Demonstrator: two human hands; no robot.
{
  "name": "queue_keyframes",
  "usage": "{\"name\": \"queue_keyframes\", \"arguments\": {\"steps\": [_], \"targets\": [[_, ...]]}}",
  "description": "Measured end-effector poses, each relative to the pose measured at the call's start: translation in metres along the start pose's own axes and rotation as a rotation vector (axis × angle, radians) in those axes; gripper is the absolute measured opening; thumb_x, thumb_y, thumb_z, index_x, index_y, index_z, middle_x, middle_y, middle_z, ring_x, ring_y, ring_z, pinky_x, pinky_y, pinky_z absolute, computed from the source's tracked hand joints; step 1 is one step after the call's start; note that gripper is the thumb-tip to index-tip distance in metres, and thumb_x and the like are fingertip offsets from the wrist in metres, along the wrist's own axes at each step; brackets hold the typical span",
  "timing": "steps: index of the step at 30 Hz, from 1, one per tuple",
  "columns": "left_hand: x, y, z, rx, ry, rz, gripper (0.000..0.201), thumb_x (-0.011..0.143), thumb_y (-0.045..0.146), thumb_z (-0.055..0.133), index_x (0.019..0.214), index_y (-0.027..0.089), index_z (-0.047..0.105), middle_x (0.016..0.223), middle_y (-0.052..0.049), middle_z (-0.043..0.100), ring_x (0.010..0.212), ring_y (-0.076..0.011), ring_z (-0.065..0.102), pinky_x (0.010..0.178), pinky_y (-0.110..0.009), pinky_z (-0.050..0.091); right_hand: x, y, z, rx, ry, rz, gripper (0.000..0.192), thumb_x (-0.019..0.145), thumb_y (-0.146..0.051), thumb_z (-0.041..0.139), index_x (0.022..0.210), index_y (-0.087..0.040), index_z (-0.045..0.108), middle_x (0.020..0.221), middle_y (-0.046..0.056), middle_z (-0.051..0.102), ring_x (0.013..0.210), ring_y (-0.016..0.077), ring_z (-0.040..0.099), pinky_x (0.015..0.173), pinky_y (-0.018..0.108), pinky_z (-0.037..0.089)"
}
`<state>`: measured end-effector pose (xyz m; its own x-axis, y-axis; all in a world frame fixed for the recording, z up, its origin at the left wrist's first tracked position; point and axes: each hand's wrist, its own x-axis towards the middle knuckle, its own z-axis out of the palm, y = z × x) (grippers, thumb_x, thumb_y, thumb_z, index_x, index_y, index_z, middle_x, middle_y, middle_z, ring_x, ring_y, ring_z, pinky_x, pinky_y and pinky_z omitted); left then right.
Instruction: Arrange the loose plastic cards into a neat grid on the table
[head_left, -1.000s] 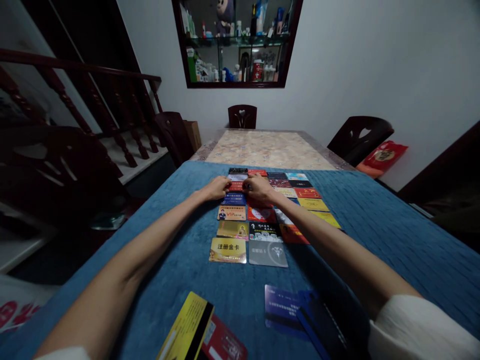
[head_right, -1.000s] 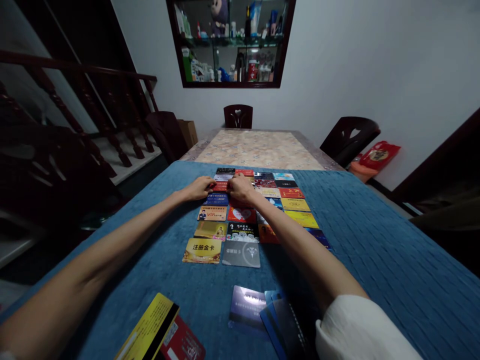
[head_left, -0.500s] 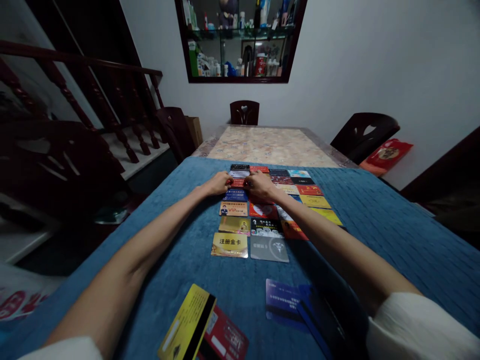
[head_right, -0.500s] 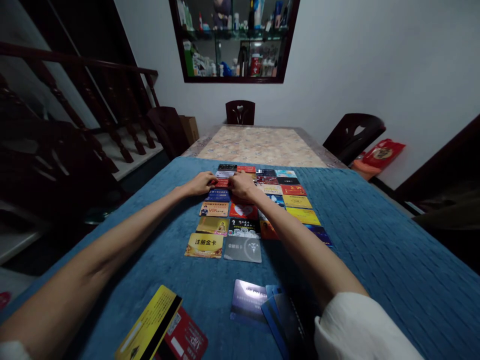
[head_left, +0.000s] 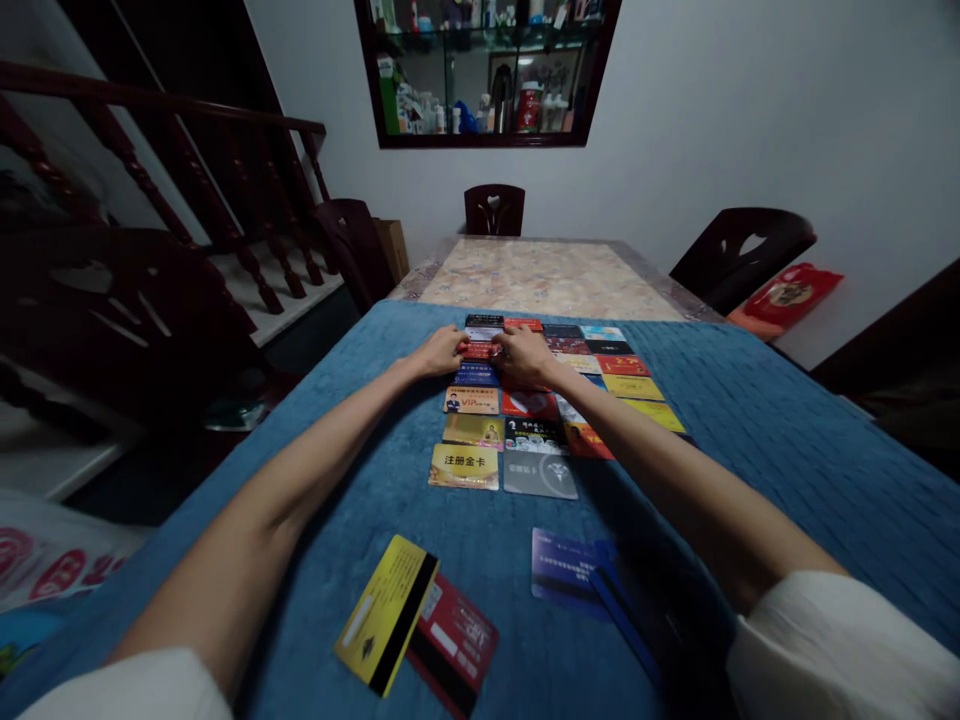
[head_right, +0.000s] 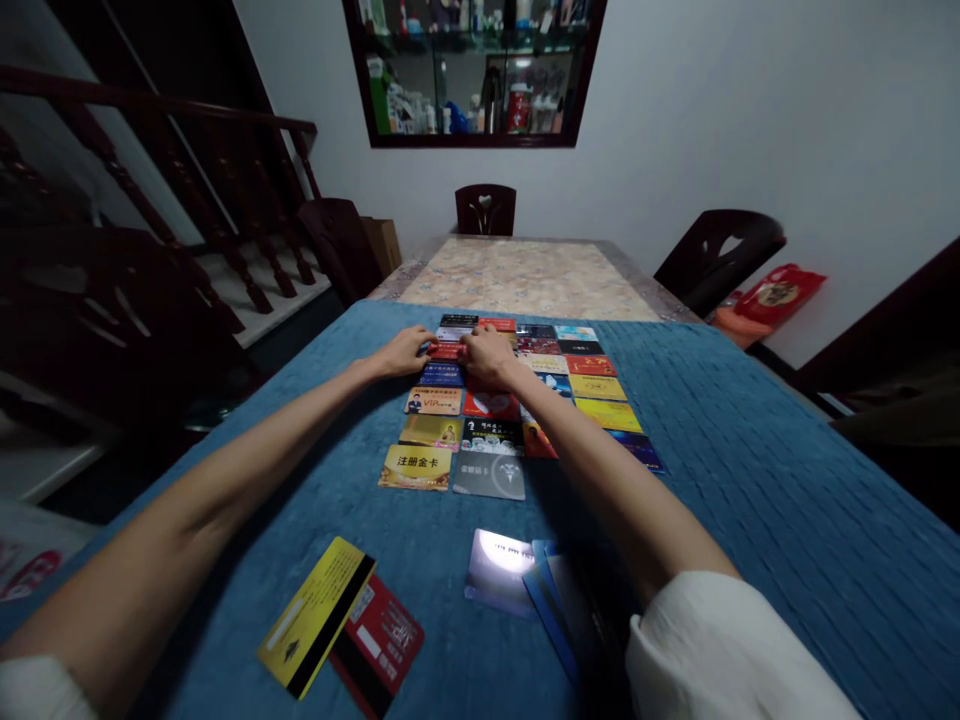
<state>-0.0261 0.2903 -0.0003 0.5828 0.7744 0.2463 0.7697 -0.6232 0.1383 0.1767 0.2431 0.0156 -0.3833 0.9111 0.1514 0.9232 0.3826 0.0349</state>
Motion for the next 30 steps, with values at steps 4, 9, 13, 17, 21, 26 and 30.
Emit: {"name": "queue_keyframes", "arguments": {"steps": [4,9,13,17,21,26,30], "targets": [[-0.012,0.000,-0.004,0.013,0.049,-0.011,0.039,0.076,0.015,0.056,0.113,0.014,0.069,0.111,-0.011,0.063,0.106,-0.0240,0.061,0.098,-0.034,0.049,-0.008,-0.001,-0.005,0.004,0.013,-0.001,0.039,0.096,-0.035,0.050,0.130,-0.018,0.061,0.131,0.016,0.059,0.118,0.0337,0.048,0.088,0.040,0.044],[-0.032,0.006,-0.010,0.048,0.058,0.002,0.042,0.078,0.012,0.053,0.117,0.013,0.067,0.112,-0.013,0.061,0.107,-0.0249,0.058,0.100,-0.037,0.048,-0.023,-0.009,-0.013,0.008,0.031,-0.035,0.037,0.096,-0.033,0.051,0.128,-0.019,0.062,0.130,0.016,0.060,0.119,0.0335,0.046,0.088,0.040,0.041],[-0.052,0.018,-0.015,0.075,0.060,0.025,0.038,0.081,0.013,0.052,0.115,0.015,0.068,0.109,-0.011,0.061,0.105,-0.0251,0.057,0.098,-0.039,0.048,-0.038,-0.017,-0.015,0.000,0.043,-0.085,0.035,0.094,-0.030,0.053,0.125,-0.018,0.064,0.128,0.015,0.061,0.119,0.0335,0.044,0.088,0.040,0.039],[-0.072,0.032,-0.021,0.081,0.059,0.057,0.035,0.083,0.012,0.050,0.113,0.014,0.068,0.111,-0.012,0.060,0.104,-0.0252,0.057,0.095,-0.040,0.049,-0.054,-0.027,-0.015,0.025,0.066,-0.129,0.032,0.094,-0.028,0.053,0.121,-0.018,0.066,0.125,0.015,0.063,0.116,0.0328,0.044,0.086,0.040,0.037],[-0.092,0.045,-0.027,0.059,0.070,0.109,0.031,0.085,0.014,0.050,0.109,0.015,0.068,0.110,-0.012,0.061,0.103,-0.0250,0.057,0.095,-0.040,0.048,-0.075,-0.040,-0.019,0.075,0.071,-0.190,0.031,0.095,-0.030,0.054,0.119,-0.018,0.068,0.121,0.014,0.064,0.112,0.0313,0.044,0.085,0.039,0.036],[-0.115,0.060,-0.030,0.038,0.081,0.144,0.030,0.086,0.013,0.051,0.110,0.015,0.068,0.109,-0.012,0.062,0.101,-0.0239,0.058,0.092,-0.039,0.049,-0.107,-0.066,-0.020,0.174,0.087,-0.371,0.027,0.094,-0.027,0.054,0.115,-0.019,0.070,0.117,0.013,0.065,0.108,0.0288,0.044,0.087,0.041,0.035],[-0.130,0.070,-0.032,-0.002,0.080,0.161,0.027,0.086,0.013,0.051,0.107,0.016,0.069,0.108,-0.011,0.062,0.102,-0.0237,0.057,0.092,-0.039,0.049,-0.136,-0.094,-0.019,0.282,0.119,-0.558,0.022,0.095,-0.031,0.054,0.106,-0.022,0.071,0.112,0.010,0.067,0.110,0.0281,0.044,0.091,0.043,0.035]]}}
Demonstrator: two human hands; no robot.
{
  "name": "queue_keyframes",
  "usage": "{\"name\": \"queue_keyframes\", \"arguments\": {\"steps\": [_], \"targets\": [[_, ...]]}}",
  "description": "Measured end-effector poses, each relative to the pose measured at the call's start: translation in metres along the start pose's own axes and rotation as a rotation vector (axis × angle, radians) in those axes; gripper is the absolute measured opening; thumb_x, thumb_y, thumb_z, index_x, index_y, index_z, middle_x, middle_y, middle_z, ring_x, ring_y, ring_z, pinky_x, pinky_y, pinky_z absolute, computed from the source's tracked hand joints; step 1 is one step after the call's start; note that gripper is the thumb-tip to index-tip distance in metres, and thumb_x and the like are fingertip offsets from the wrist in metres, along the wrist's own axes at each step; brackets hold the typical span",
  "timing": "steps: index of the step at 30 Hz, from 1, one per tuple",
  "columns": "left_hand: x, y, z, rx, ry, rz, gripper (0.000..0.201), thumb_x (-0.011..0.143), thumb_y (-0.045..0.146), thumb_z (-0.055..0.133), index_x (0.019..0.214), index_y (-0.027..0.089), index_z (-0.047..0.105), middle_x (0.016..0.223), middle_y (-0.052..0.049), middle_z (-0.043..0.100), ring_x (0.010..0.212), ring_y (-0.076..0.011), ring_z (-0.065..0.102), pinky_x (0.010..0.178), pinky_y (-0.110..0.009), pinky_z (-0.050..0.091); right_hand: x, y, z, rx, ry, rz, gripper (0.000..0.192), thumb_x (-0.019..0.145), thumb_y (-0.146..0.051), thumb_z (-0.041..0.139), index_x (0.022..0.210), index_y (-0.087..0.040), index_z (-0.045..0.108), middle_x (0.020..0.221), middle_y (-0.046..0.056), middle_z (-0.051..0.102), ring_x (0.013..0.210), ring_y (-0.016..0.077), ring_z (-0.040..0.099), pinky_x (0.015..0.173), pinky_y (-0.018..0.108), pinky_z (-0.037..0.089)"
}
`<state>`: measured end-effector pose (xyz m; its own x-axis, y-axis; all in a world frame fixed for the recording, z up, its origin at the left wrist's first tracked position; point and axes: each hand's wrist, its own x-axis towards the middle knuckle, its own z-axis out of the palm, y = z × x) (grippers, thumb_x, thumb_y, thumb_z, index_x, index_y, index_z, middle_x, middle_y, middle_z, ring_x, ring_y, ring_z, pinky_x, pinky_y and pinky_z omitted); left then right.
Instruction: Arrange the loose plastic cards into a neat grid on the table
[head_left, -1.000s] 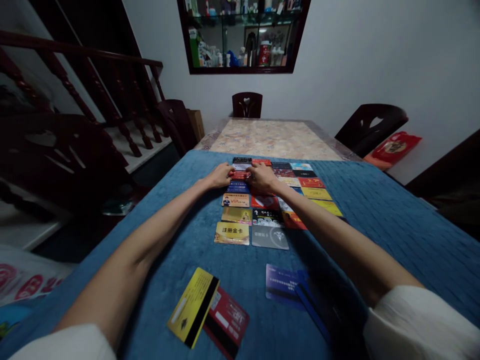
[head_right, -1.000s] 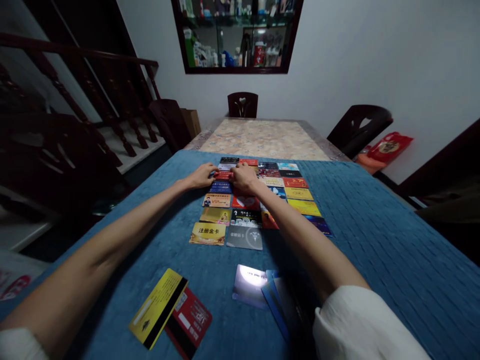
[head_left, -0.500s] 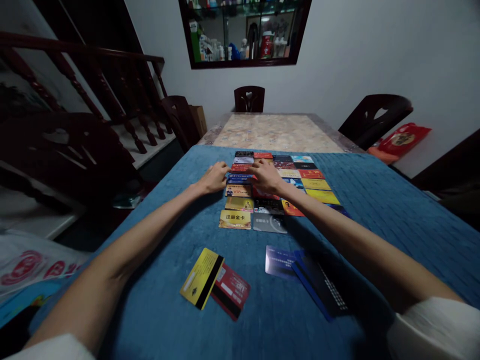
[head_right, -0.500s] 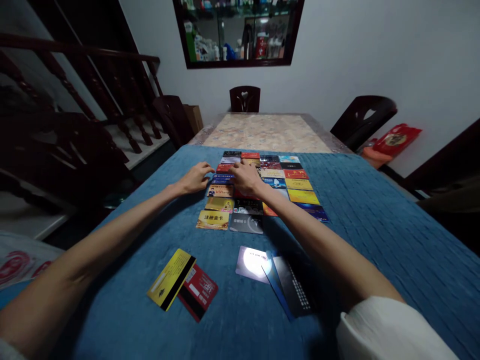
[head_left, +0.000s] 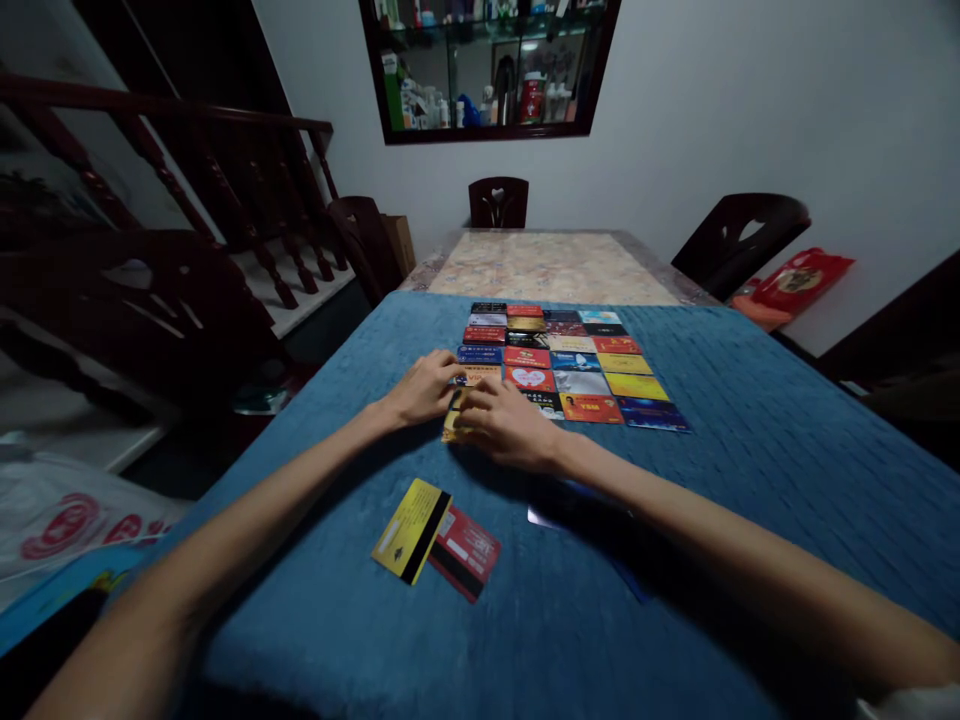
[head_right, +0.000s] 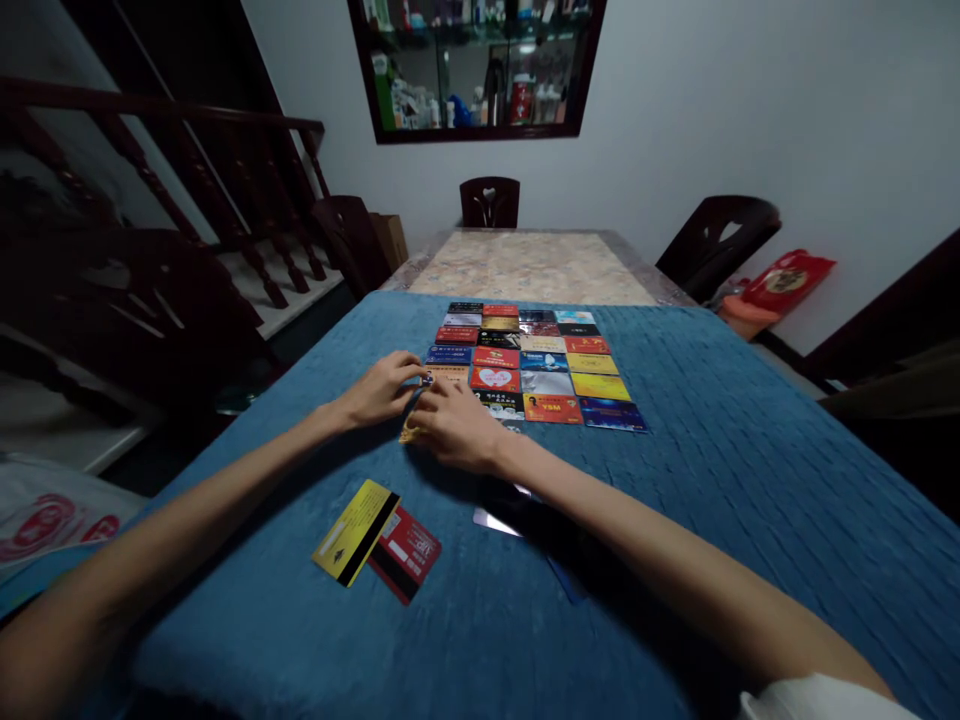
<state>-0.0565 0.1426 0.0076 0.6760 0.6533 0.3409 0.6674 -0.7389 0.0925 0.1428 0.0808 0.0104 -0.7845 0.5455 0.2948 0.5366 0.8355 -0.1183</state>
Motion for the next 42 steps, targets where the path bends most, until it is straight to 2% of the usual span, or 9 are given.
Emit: {"name": "queue_keyframes", "arguments": {"steps": [4,7,10,15,23,29,34,38,42], "targets": [[-0.012,0.012,-0.002,-0.034,0.007,0.006,0.027,0.085,0.011,0.051,0.104,0.015,0.070,0.108,-0.011,0.062,0.100,-0.0238,0.058,0.090,-0.039,0.050,-0.009,-0.035,0.000,0.103,-0.049,-0.115,0.024,0.093,-0.028,0.056,0.113,-0.020,0.068,0.117,0.009,0.067,0.109,0.0257,0.046,0.094,0.043,0.036],[-0.019,0.020,-0.002,-0.048,0.004,-0.003,0.025,0.087,0.012,0.052,0.105,0.014,0.069,0.109,-0.012,0.063,0.102,-0.0238,0.058,0.091,-0.040,0.050,-0.011,-0.053,-0.002,0.166,-0.119,-0.195,0.033,0.088,-0.028,0.063,0.119,-0.017,0.066,0.128,0.007,0.064,0.113,0.0261,0.044,0.098,0.043,0.035],[-0.024,0.027,-0.001,-0.079,0.013,-0.021,0.024,0.088,0.012,0.053,0.104,0.015,0.069,0.110,-0.011,0.063,0.103,-0.0228,0.058,0.093,-0.040,0.051,-0.011,-0.064,-0.001,0.184,-0.164,-0.230,0.042,0.086,-0.030,0.065,0.126,-0.017,0.062,0.137,0.008,0.060,0.119,0.0277,0.042,0.099,0.045,0.034],[-0.033,0.035,0.001,-0.145,0.045,-0.055,0.024,0.086,0.009,0.054,0.102,0.017,0.071,0.111,-0.011,0.065,0.104,-0.0221,0.060,0.093,-0.040,0.052,-0.011,-0.071,0.006,0.184,-0.204,-0.228,0.044,0.092,-0.039,0.059,0.131,-0.018,0.059,0.142,0.007,0.058,0.117,0.0295,0.042,0.098,0.049,0.034],[-0.049,0.037,0.003,-0.213,0.124,-0.071,0.024,0.088,0.010,0.052,0.100,0.017,0.071,0.106,-0.010,0.065,0.101,-0.0207,0.061,0.092,-0.037,0.053,-0.013,-0.073,0.009,0.147,-0.194,-0.179,0.041,0.089,-0.040,0.062,0.125,-0.020,0.062,0.132,0.008,0.062,0.117,0.0294,0.043,0.099,0.049,0.034],[-0.053,0.045,0.003,-0.207,0.107,-0.031,0.021,0.087,0.011,0.053,0.095,0.018,0.071,0.103,-0.009,0.065,0.098,-0.0207,0.061,0.088,-0.036,0.053,-0.021,-0.074,0.006,0.088,-0.191,-0.126,0.037,0.091,-0.040,0.063,0.121,-0.020,0.064,0.123,0.010,0.064,0.114,0.0293,0.045,0.098,0.049,0.036],[-0.054,0.054,0.001,-0.218,0.115,0.010,0.018,0.088,0.012,0.052,0.093,0.016,0.069,0.100,-0.010,0.065,0.095,-0.0208,0.060,0.086,-0.035,0.052,-0.032,-0.072,0.002,0.035,-0.207,0.026,0.040,0.090,-0.045,0.065,0.120,-0.019,0.065,0.120,0.013,0.062,0.112,0.0294,0.046,0.094,0.047,0.039],[-0.056,0.062,-0.005,-0.273,0.024,0.091,0.016,0.087,0.013,0.052,0.084,0.016,0.068,0.090,-0.007,0.064,0.084,-0.0176,0.060,0.078,-0.031,0.050,-0.040,-0.065,-0.003,0.048,-0.217,0.179,0.042,0.088,-0.045,0.069,0.121,-0.019,0.063,0.124,0.014,0.060,0.111,0.0293,0.047,0.090,0.046,0.042],[-0.058,0.067,-0.012,-0.284,-0.056,0.156,0.013,0.085,0.015,0.055,0.077,0.015,0.065,0.083,-0.006,0.061,0.080,-0.0174,0.058,0.075,-0.030,0.047,-0.046,-0.055,-0.008,0.038,-0.236,0.238,0.038,0.089,-0.041,0.068,0.121,-0.021,0.063,0.119,0.012,0.062,0.106,0.0276,0.049,0.087,0.044,0.042]]}}
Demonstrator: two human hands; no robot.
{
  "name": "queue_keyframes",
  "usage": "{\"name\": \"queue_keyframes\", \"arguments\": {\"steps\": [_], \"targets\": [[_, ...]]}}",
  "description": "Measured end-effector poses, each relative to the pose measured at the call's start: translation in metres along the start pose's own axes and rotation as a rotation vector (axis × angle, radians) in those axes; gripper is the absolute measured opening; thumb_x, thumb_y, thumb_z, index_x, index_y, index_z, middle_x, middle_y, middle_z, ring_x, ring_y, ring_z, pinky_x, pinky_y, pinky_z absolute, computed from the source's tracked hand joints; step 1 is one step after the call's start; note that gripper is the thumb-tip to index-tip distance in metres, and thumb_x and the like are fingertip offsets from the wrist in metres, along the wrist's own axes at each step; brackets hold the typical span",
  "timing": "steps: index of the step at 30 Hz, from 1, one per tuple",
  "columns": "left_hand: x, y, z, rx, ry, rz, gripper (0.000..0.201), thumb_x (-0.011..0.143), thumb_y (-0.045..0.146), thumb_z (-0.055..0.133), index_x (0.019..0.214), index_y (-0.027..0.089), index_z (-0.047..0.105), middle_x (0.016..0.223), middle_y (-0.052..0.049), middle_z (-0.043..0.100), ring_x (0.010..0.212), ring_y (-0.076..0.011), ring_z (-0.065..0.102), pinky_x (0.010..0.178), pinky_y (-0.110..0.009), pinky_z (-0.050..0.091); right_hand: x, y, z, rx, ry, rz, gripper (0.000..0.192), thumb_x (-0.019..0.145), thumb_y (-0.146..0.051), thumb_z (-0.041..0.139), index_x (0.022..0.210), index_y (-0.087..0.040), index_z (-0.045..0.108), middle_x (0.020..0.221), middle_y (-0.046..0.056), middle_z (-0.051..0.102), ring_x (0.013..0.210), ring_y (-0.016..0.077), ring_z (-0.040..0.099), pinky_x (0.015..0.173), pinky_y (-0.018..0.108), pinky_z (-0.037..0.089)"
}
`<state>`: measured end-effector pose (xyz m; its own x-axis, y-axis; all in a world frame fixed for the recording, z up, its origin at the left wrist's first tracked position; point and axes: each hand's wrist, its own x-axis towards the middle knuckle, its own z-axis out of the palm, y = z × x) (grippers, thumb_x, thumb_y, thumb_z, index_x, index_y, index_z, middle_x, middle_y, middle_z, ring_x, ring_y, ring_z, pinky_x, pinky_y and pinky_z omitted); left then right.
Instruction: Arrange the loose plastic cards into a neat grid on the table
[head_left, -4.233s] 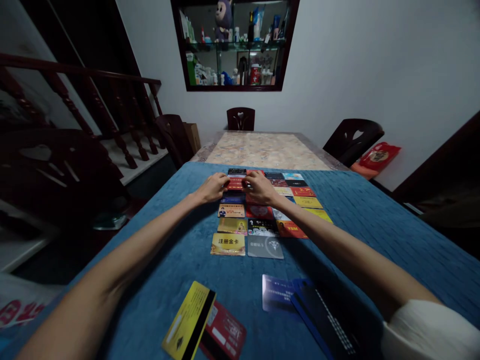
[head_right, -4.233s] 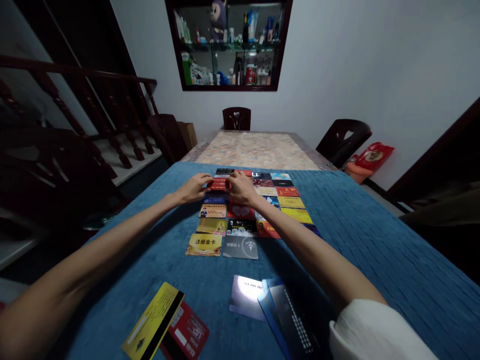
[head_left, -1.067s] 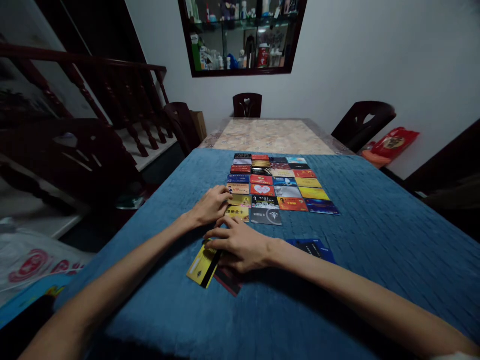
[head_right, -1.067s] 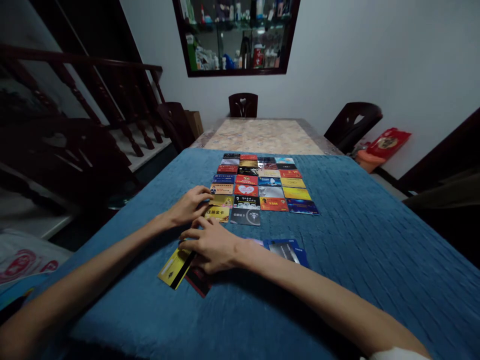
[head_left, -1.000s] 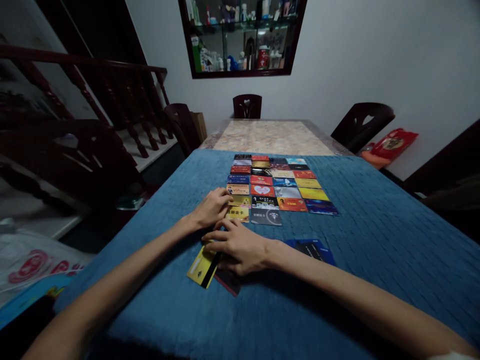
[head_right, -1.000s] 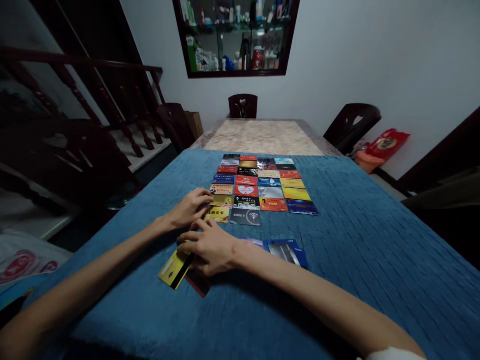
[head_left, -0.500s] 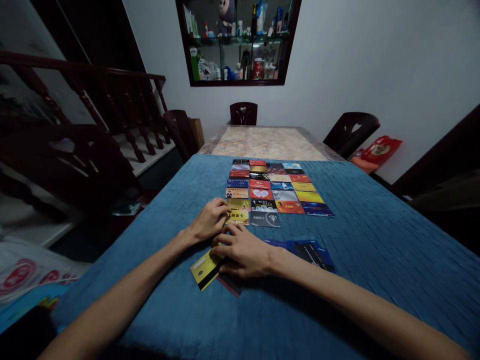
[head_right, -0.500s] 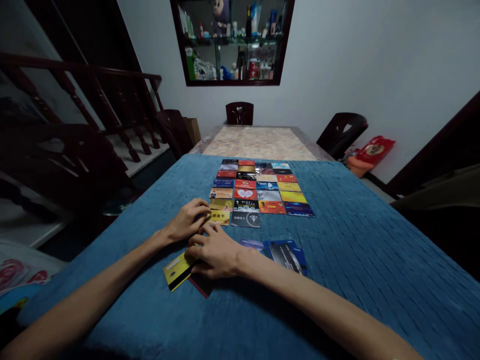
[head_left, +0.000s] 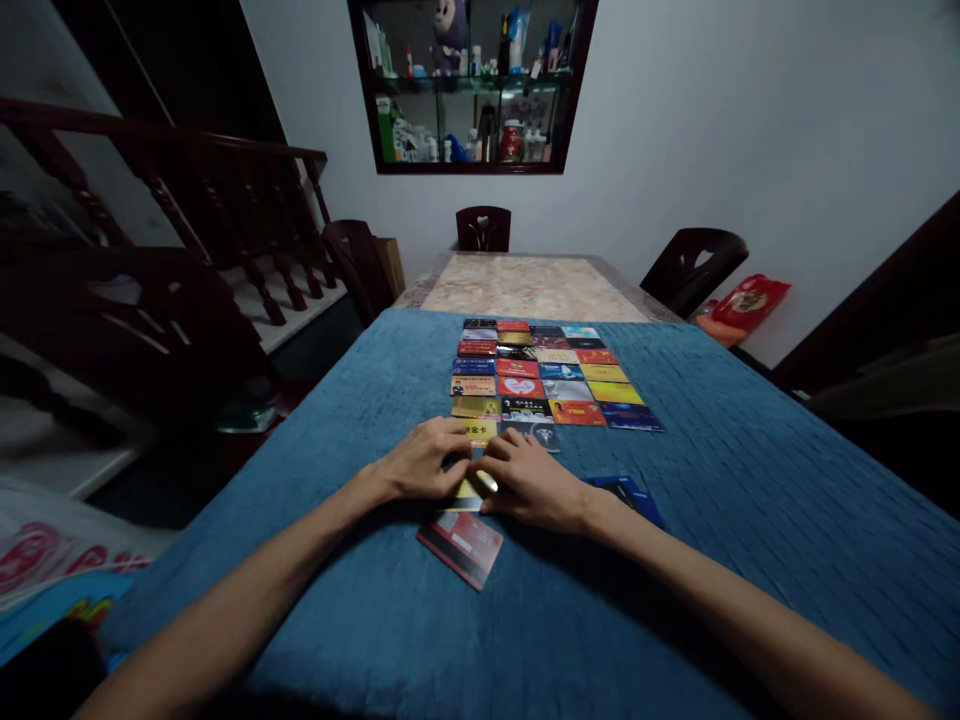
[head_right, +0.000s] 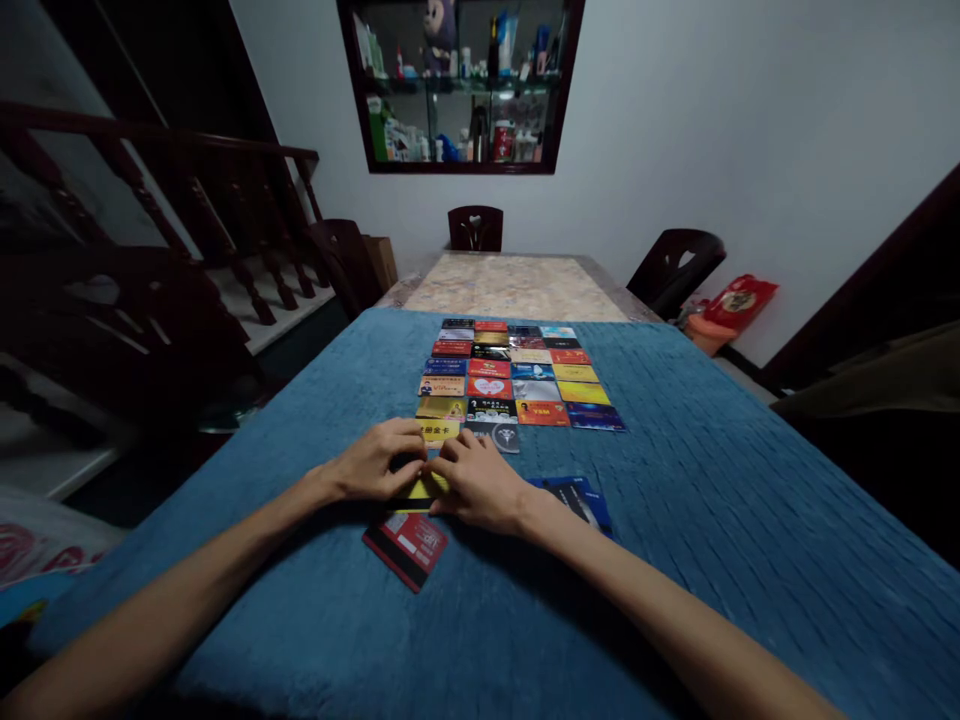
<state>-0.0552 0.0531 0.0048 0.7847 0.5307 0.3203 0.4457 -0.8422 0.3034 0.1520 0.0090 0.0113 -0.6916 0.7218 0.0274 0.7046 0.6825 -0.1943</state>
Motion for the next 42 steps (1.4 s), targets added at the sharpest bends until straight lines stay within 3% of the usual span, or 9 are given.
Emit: {"name": "queue_keyframes", "arguments": {"steps": [4,8,16,22,28,35,42], "targets": [[-0.001,0.004,-0.005,-0.003,-0.070,0.042,0.011,0.083,0.026,0.059,0.083,0.015,0.064,0.086,-0.006,0.061,0.081,-0.0191,0.058,0.076,-0.032,0.046,-0.002,0.008,-0.001,-0.018,0.016,0.032,0.040,0.089,-0.042,0.069,0.122,-0.021,0.062,0.120,0.012,0.062,0.108,0.0286,0.048,0.085,0.043,0.042],[0.000,0.009,-0.009,0.017,-0.150,0.078,0.027,0.076,0.030,0.066,0.098,0.016,0.061,0.092,-0.006,0.060,0.085,-0.0213,0.057,0.078,-0.034,0.046,-0.003,0.013,-0.002,-0.027,0.024,0.014,0.040,0.090,-0.041,0.067,0.123,-0.019,0.061,0.123,0.012,0.062,0.111,0.0298,0.048,0.086,0.044,0.041],[0.000,0.012,-0.010,0.038,-0.206,0.039,0.017,0.074,0.028,0.063,0.085,0.016,0.055,0.088,-0.005,0.056,0.078,-0.0188,0.052,0.071,-0.031,0.044,-0.008,0.019,-0.005,-0.030,0.008,-0.038,0.049,0.084,-0.048,0.071,0.122,-0.018,0.064,0.123,0.014,0.061,0.110,0.0313,0.048,0.086,0.046,0.042],[-0.001,0.011,-0.011,0.040,-0.201,0.058,0.012,0.077,0.026,0.063,0.081,0.015,0.059,0.087,-0.005,0.057,0.075,-0.0170,0.053,0.068,-0.029,0.043,-0.009,0.022,-0.005,-0.024,0.056,-0.079,0.031,0.085,-0.042,0.070,0.107,-0.020,0.071,0.115,0.011,0.065,0.108,0.0293,0.049,0.085,0.043,0.040],[-0.002,0.005,-0.015,-0.092,-0.177,0.009,0.011,0.081,0.024,0.061,0.078,0.014,0.065,0.085,-0.006,0.063,0.075,-0.0156,0.058,0.069,-0.026,0.045,-0.011,0.021,-0.013,0.032,0.106,-0.123,0.017,0.088,-0.030,0.065,0.096,-0.019,0.074,0.095,0.008,0.070,0.097,0.0238,0.055,0.082,0.039,0.038],[-0.001,-0.008,-0.017,-0.283,-0.057,-0.038,0.023,0.091,0.026,0.055,0.085,0.014,0.073,0.081,-0.005,0.072,0.071,-0.0136,0.064,0.069,-0.024,0.047,-0.008,0.032,-0.011,0.127,0.221,-0.141,0.021,0.095,-0.019,0.053,0.096,-0.016,0.073,0.085,0.009,0.070,0.083,0.0195,0.058,0.076,0.033,0.043],[-0.001,-0.018,-0.013,-0.281,0.061,-0.137,0.023,0.090,0.024,0.055,0.084,0.013,0.074,0.083,-0.006,0.075,0.074,-0.0140,0.066,0.072,-0.024,0.050,-0.003,0.044,0.007,0.149,0.317,-0.073,0.025,0.094,-0.011,0.049,0.106,-0.017,0.070,0.091,0.009,0.070,0.085,0.0191,0.059,0.075,0.031,0.047]]}}
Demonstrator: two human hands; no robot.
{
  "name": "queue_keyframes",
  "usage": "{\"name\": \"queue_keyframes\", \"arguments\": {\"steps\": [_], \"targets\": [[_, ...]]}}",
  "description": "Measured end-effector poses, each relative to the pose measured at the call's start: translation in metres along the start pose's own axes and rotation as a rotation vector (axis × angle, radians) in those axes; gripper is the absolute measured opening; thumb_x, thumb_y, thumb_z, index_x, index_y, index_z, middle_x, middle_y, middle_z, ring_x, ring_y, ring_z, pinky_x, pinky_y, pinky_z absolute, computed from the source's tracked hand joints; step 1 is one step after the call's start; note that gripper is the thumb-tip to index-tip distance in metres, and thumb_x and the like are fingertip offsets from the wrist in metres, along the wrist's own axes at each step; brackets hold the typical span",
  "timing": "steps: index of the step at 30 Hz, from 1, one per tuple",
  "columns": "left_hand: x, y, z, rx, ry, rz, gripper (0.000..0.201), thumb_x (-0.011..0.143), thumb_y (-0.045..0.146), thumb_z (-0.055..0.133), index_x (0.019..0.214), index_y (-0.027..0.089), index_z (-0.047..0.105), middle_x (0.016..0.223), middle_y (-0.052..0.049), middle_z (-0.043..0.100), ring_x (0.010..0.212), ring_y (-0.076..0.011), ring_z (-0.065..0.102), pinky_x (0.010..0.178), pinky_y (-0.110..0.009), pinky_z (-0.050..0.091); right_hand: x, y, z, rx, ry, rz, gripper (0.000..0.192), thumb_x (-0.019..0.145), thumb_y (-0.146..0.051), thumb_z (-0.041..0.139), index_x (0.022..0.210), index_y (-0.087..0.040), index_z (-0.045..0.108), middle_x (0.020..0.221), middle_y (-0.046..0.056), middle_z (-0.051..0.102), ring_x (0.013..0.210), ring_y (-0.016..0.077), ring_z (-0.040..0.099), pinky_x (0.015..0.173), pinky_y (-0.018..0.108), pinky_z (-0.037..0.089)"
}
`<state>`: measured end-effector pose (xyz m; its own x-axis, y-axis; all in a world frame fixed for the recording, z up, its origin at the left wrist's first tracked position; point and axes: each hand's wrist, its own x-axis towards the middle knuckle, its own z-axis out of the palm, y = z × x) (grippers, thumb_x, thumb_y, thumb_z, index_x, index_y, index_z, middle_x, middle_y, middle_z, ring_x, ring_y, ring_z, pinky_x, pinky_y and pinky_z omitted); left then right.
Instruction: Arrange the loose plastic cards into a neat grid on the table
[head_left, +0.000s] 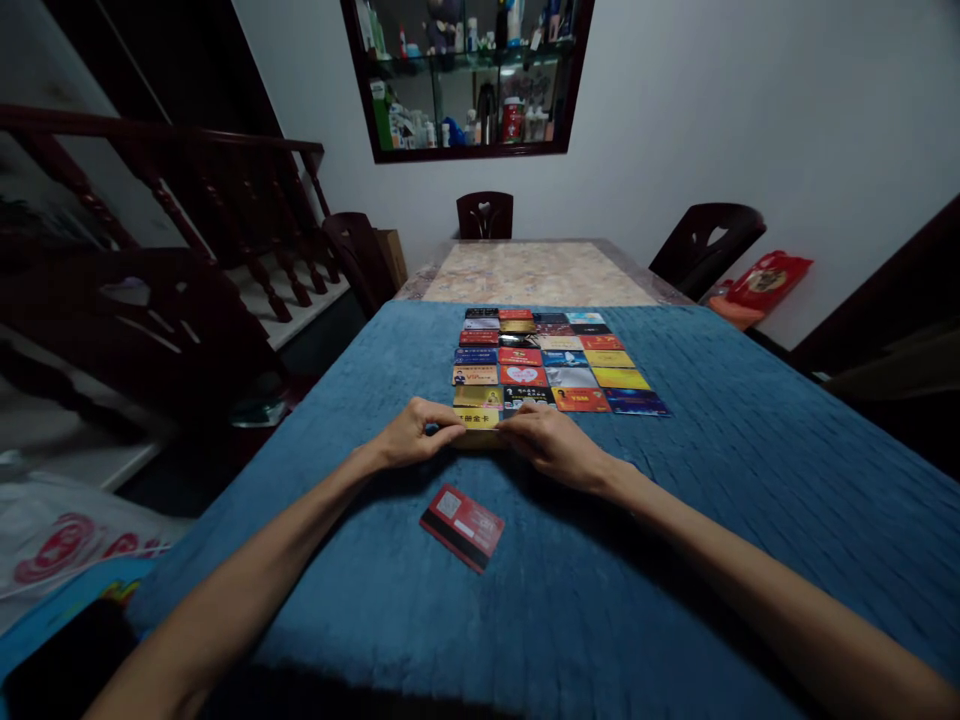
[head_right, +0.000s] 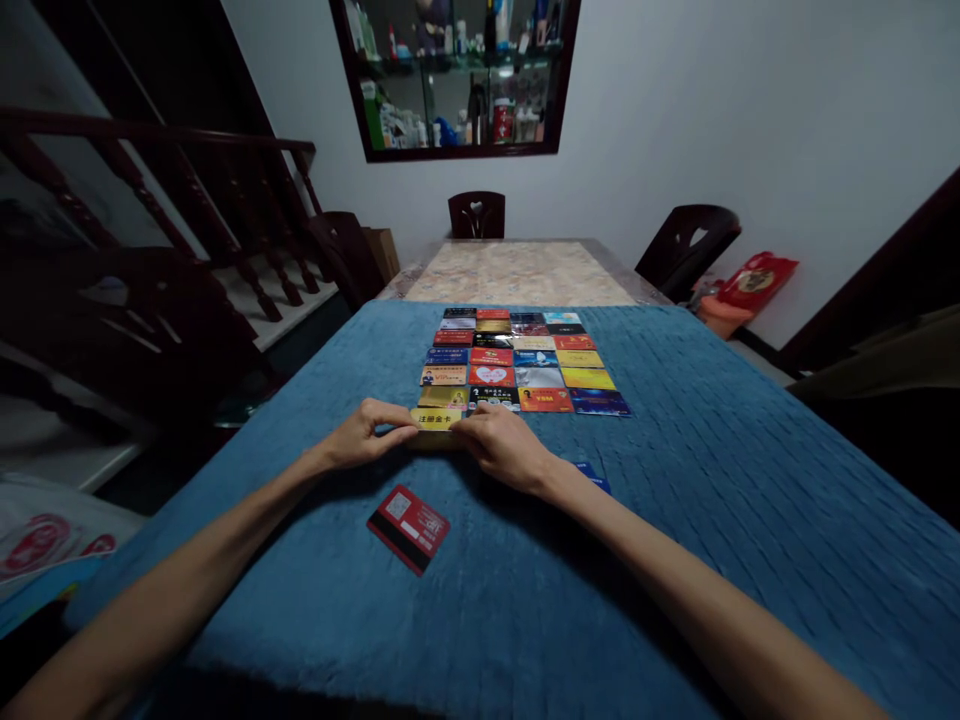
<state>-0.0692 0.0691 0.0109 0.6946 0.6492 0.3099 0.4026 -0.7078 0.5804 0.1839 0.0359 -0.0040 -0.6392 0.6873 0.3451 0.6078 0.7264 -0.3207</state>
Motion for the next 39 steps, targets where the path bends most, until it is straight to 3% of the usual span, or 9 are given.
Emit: {"name": "queue_keyframes", "arguments": {"steps": [13,20,39], "targets": [[-0.001,-0.009,0.005,0.048,0.033,-0.030,0.029,0.084,0.009,0.054,0.103,0.014,0.074,0.102,-0.009,0.077,0.088,-0.0173,0.071,0.086,-0.032,0.056,-0.003,0.004,0.013,-0.031,0.049,0.120,0.036,0.091,-0.009,0.051,0.125,-0.019,0.060,0.099,0.010,0.066,0.085,0.0192,0.061,0.076,0.032,0.049],[-0.002,-0.006,0.004,0.025,0.040,-0.018,0.039,0.080,0.004,0.050,0.112,0.014,0.071,0.097,-0.007,0.076,0.088,-0.0155,0.070,0.084,-0.029,0.055,-0.003,0.003,0.015,-0.129,0.041,0.167,0.047,0.091,-0.011,0.052,0.137,-0.018,0.051,0.102,0.012,0.066,0.088,0.0214,0.062,0.077,0.033,0.048],[-0.001,0.000,0.004,0.041,0.036,-0.018,0.017,0.080,0.014,0.051,0.094,0.015,0.061,0.083,-0.002,0.067,0.072,-0.0122,0.061,0.071,-0.026,0.050,-0.002,-0.007,0.015,-0.267,0.030,0.114,0.038,0.090,-0.012,0.056,0.127,-0.019,0.052,0.099,0.010,0.069,0.094,0.0232,0.056,0.081,0.034,0.039]]}}
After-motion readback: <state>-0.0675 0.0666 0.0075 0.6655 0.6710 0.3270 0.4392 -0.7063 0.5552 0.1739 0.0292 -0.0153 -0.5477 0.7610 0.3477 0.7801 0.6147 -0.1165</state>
